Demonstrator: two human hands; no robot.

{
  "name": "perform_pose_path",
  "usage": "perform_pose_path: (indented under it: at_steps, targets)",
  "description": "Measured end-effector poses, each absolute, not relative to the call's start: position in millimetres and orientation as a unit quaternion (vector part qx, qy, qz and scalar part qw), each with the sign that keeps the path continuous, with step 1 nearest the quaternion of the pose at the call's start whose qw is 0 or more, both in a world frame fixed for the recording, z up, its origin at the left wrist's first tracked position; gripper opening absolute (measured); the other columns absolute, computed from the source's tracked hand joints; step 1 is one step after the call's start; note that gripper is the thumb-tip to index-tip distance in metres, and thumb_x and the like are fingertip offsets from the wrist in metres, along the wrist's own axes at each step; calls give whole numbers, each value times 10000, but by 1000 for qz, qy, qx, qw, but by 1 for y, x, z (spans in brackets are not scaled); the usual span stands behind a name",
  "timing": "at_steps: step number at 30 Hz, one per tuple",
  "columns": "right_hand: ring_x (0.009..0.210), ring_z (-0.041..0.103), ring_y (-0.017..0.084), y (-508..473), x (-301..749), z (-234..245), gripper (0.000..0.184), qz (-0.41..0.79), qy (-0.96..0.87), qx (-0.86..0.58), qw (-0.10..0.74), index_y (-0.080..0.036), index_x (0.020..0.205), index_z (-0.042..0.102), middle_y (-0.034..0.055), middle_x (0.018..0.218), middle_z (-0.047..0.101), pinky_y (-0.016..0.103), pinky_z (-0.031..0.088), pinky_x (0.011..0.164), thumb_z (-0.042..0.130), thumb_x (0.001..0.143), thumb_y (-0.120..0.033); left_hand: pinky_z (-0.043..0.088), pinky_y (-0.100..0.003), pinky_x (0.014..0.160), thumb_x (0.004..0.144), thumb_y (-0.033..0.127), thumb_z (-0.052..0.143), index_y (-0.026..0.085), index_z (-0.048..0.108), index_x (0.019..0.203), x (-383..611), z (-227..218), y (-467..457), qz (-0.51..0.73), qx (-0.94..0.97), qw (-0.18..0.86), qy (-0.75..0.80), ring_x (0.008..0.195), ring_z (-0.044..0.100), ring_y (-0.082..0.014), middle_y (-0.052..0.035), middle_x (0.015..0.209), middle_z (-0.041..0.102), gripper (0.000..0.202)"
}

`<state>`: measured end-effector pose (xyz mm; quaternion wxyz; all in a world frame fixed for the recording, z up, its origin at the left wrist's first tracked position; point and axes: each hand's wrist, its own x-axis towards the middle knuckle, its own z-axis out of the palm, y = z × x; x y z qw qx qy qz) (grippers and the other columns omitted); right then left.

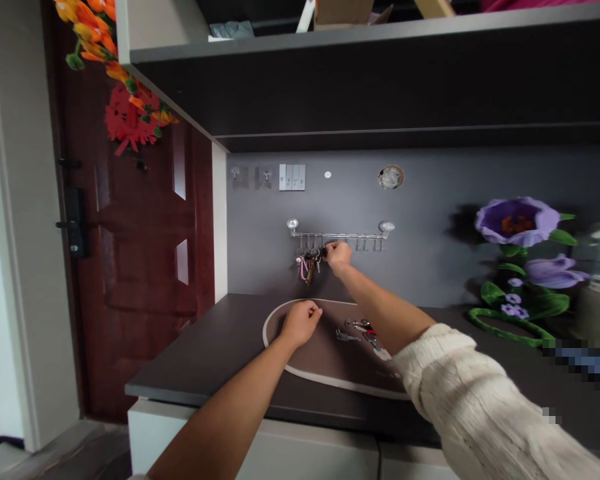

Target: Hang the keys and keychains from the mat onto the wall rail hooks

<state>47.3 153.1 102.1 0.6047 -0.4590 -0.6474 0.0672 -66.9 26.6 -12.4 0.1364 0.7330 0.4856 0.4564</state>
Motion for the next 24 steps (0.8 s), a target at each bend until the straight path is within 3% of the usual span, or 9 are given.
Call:
perform_pose_path:
  at_steps: [4,12,24]
  targets:
    - [687,616,147,148,44,102,189,48,-601,-557,571,-110,694,668,73,592,626,186,446,629,482,702,-144,368,-223,583,747,290,438,153,592,690,-67,-12,27,450,728,144,496,604,519,-113,-23,657,604,213]
    - [704,613,160,145,51,90,201,35,-614,-550,565,-125,697,663,84,610,636,206,445,635,464,703,-148,365,-220,572,734,285,456,146,587,686,-67,-12,27,464,717,174,490,585,507,-110,-16,630,585,198]
    - [614,597,111,95,77,63,172,163,-620,-501,581,-136,744,607,48,668,637,232,459,629,441,704,-158,355,-204,554,685,284,542,153,600,664,-71,-10,23,412,697,234,538,563,486,-98,0,618,584,145]
